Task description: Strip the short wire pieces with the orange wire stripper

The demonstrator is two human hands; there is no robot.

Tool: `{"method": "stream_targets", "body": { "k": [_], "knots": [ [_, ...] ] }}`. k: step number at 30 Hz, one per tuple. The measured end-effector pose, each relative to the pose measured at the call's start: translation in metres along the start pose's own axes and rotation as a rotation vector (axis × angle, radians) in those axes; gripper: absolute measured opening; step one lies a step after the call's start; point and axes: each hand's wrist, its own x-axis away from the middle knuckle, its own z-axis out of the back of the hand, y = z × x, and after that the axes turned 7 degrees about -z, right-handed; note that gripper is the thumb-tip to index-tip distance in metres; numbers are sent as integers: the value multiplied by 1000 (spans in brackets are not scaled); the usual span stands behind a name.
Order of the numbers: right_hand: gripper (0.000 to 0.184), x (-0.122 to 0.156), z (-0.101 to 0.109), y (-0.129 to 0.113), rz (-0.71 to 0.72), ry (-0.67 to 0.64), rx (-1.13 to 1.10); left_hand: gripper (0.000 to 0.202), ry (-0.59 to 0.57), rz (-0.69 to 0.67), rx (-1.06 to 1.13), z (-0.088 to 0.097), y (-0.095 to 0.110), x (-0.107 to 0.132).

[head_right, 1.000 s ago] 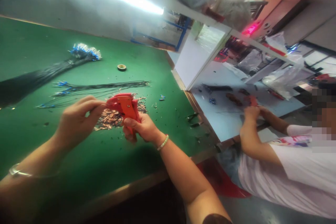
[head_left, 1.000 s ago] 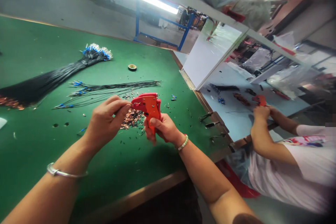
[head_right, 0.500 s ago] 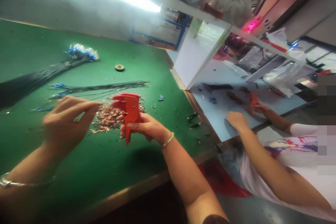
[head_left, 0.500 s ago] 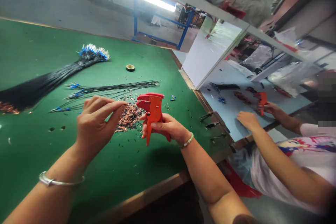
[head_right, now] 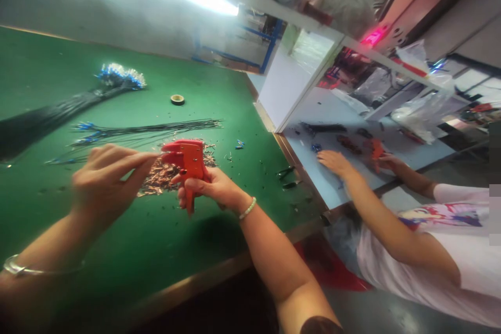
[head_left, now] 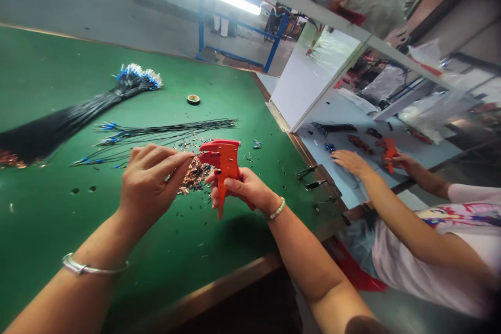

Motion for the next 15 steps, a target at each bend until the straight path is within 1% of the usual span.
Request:
{"method": "stream_targets", "body": {
  "k": [6,15],
  "knots": [
    [53,1,0,-1,1,28,4,18,5,-40,-19,2,0,0],
    [53,-1,0,0,1,59,3,21,7,-29,7,0,0,1]
  ]
}}
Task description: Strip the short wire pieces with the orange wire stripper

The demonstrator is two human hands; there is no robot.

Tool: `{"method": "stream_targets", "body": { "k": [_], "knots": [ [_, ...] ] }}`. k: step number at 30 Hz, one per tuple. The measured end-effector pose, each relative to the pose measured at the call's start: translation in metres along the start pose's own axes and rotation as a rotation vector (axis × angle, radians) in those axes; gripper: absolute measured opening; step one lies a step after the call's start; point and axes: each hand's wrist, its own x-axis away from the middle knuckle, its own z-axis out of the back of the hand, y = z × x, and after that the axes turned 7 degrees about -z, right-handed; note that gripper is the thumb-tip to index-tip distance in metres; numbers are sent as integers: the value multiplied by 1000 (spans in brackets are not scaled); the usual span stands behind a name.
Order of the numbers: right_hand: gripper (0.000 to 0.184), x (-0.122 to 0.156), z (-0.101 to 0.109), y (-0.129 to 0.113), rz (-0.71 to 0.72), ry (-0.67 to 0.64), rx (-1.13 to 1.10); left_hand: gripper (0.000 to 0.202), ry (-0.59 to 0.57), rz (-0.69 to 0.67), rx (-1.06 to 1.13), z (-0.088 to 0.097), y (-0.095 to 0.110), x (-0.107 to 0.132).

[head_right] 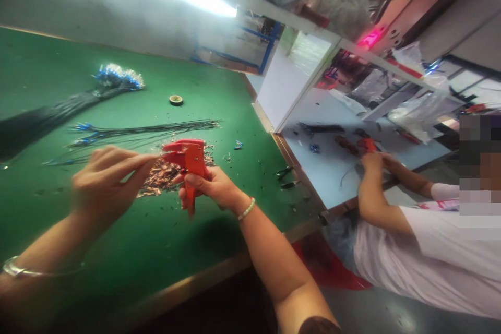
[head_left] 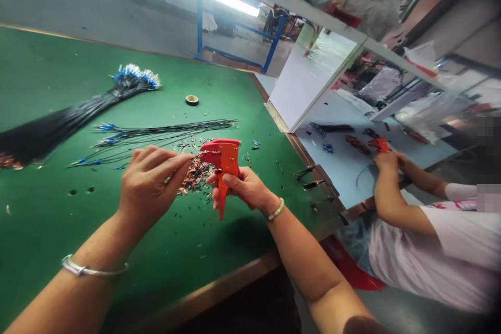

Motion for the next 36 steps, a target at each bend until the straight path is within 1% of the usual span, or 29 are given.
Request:
{"method": "stream_targets", "body": {
  "k": [6,11,16,20,27,30,34,36],
  "knots": [
    [54,1,1,0,-16,39,23,22,-10,-24,2,1,-1,1],
    [51,0,3,-1,-26,51,40,22,8,-49,8,1,-1,-1],
    [49,1,2,-3,-9,76,77,23,19,-55,48,2,-2,-1],
    [49,0,-2,-1,14,115,99,20,30,-50,29,1,-4,-1],
    [55,-3,-8,-2,65,213,94,24,-86,-21,-22,3,-7,2],
    [57,-5,-9,0,66,230,91,22,-90,-18,-20,4,-6,2],
    [51,-8,-8,5,106,251,88,17,-109,-35,-20,3,-6,2],
    [47,-8,-6,5,127,209,94,14,-106,-35,-21,2,-7,2]
  ]
}}
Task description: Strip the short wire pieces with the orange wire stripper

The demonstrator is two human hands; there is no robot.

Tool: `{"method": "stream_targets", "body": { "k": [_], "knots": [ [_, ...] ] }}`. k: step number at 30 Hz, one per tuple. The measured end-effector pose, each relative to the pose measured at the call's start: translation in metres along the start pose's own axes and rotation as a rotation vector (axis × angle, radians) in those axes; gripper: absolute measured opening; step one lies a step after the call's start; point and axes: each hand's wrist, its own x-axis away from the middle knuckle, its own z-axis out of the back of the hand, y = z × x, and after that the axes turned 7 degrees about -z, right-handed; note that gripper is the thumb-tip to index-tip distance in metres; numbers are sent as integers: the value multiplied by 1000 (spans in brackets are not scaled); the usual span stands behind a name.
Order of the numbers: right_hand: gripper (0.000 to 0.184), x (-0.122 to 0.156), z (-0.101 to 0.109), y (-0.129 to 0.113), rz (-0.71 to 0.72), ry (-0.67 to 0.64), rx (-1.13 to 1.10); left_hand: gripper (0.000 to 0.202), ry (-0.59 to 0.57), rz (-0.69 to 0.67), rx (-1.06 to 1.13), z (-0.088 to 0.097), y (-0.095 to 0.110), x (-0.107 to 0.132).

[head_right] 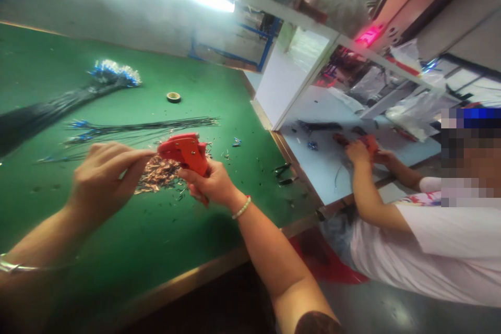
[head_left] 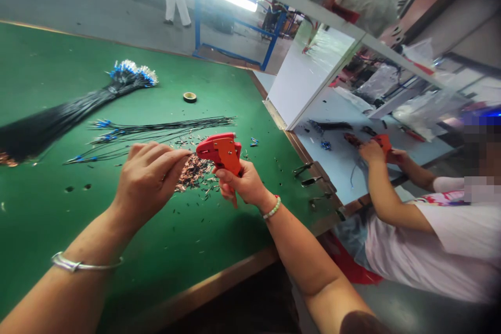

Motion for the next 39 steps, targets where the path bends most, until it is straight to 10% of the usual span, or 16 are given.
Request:
{"method": "stream_targets", "body": {
  "k": [14,39],
  "knots": [
    [52,7,17,-10,-127,-282,-52,15,31,5,-13,-1,-3,2],
    [56,7,14,-13,-157,-248,61,9,-82,-30,-65,1,-1,0]
  ]
}}
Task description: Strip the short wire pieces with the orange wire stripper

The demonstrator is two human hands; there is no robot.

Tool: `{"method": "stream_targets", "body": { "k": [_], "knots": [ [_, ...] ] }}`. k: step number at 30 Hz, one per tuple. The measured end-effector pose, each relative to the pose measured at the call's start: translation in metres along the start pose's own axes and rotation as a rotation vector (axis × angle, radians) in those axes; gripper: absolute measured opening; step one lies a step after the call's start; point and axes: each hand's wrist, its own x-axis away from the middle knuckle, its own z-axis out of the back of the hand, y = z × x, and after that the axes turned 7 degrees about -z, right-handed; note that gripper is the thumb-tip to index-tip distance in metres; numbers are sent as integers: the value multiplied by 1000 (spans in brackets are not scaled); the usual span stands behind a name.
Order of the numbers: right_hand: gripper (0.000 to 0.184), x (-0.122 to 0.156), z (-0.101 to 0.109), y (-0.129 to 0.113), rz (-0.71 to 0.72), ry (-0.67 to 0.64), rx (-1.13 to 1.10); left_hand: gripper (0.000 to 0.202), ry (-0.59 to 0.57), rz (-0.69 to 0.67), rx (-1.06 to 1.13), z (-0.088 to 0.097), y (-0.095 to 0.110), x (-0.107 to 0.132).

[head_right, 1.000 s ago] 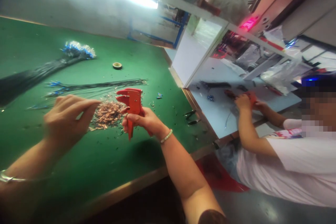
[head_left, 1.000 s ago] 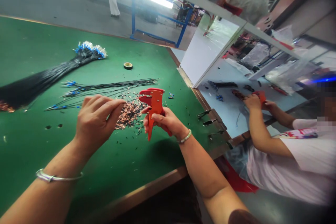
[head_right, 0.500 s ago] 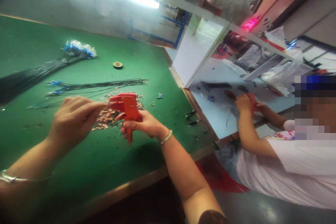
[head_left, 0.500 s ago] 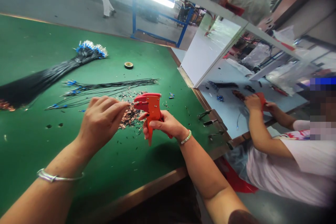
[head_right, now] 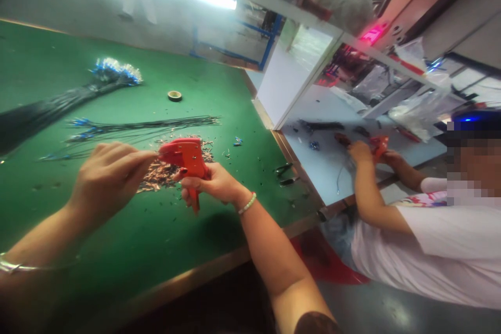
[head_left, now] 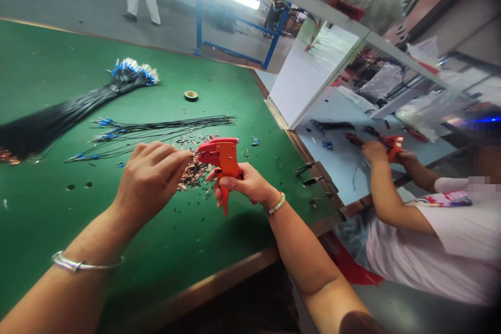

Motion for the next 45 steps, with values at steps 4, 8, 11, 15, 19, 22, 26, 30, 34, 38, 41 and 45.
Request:
{"method": "stream_targets", "body": {
  "k": [4,8,11,15,19,22,26,30,34,38,41,45],
  "knots": [
    [54,-1,0,3,14,42,39,8,1,-1,0,1,0,0],
    [52,-1,-2,4,46,68,55,13,66,7,4,1,1,0],
    [53,-2,-4,5,59,111,43,26,152,48,-16,1,1,1],
    [49,-3,-5,5,106,154,15,28,157,99,-26,1,2,0],
    [49,-5,-9,3,115,191,-2,20,115,78,-9,0,7,-2],
    [53,-6,-11,3,107,212,8,18,58,80,16,0,10,-4],
    [48,-9,-11,9,126,224,21,13,29,63,45,0,11,-6],
    [43,-9,-9,12,143,170,11,11,49,38,31,0,10,-7],
    [43,-7,-5,9,151,37,-32,8,78,37,8,0,8,-6],
    [42,-2,2,5,162,-5,-99,6,137,47,-2,0,4,-3],
    [41,1,5,2,143,-24,-93,9,148,48,-22,-1,1,-1],
    [44,2,2,2,84,-59,-62,9,156,4,-47,-2,1,-1]
  ]
}}
